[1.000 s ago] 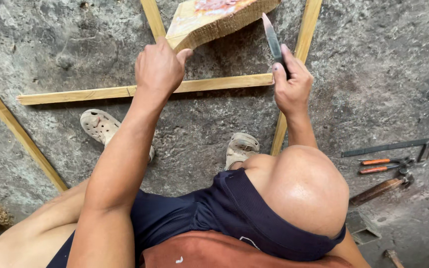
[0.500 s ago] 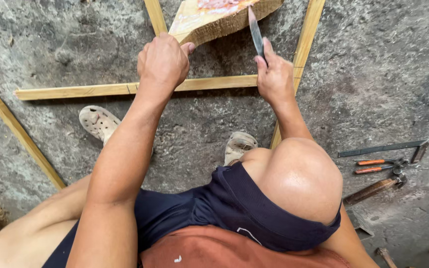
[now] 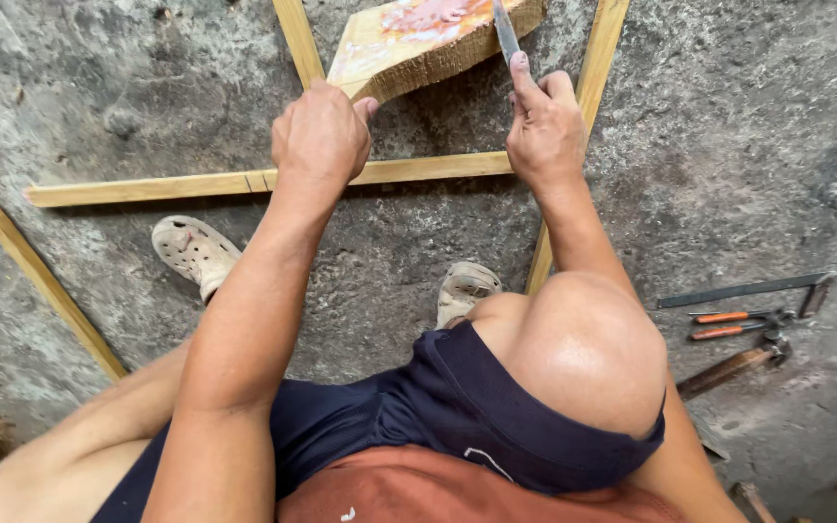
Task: The person sits on the workshop floor and uses a knife to spread pink wood filler from a can onto small wooden frame pieces. They scoop filler, apply it to joints and edges of the pieces, and add more filler from the can as they work.
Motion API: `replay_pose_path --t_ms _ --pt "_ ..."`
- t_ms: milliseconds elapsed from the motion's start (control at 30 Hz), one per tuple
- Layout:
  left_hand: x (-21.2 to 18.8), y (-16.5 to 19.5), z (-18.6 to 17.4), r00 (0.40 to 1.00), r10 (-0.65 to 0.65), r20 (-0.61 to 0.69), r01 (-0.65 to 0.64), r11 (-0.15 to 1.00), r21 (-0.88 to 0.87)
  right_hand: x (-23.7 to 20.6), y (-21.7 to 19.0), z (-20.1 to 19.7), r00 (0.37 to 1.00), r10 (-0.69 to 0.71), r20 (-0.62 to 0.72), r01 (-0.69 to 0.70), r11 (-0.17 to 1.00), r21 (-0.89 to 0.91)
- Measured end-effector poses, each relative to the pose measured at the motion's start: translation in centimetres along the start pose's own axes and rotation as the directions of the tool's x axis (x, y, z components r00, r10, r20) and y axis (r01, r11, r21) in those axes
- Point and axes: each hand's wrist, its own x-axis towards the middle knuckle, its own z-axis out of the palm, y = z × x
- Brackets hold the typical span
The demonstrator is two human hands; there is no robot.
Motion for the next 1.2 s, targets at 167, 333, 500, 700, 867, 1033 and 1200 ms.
replay_pose_path --t_ms 167,333,500,700,867,1033,1200 --pt "0.1 0.0 0.1 0.999 0.008 -0.037 -0.009 1.0 -0.026 -2.7 0.1 -2.2 0.998 -0.031 0.055 0.03 0.999 0.014" --pt "0.0 -0.2 0.6 1.0 -0.022 -0.017 0.022 1.0 -0.013 -1.4 2.3 -3.1 0.987 0.159 -0.028 -0.146 0.953 0.266" --pt "-0.2 0.2 0.9 1.0 -0.022 0.007 0.022 1.0 0.004 1.6 3.8 -0.2 0.988 0.109 -0.113 -0.075 0.961 0.265" --pt "0.4 0.6 -0.1 0.986 -0.117 0.116 0.115 0.993 0.022 -2.9 0.9 -3.0 0.979 0.197 0.05 -0.203 0.934 0.292" --pt "0.4 -0.2 -0.5 0.999 0.036 0.002 -0.036 0.999 -0.035 -1.5 -2.1 -3.2 1.0 0.012 0.003 -0.013 0.957 0.29" --pt "0.6 -0.5 -0.4 0.997 0.053 -0.047 -0.054 0.998 -0.034 0.1 -4.1 -1.9 0.993 -0.12 0.016 0.118 0.99 0.081" --pt "1.0 -0.4 -1.1 0.999 0.033 -0.006 -0.033 0.999 -0.028 -2.5 -3.5 -4.7 0.983 -0.095 0.158 0.081 0.993 0.09"
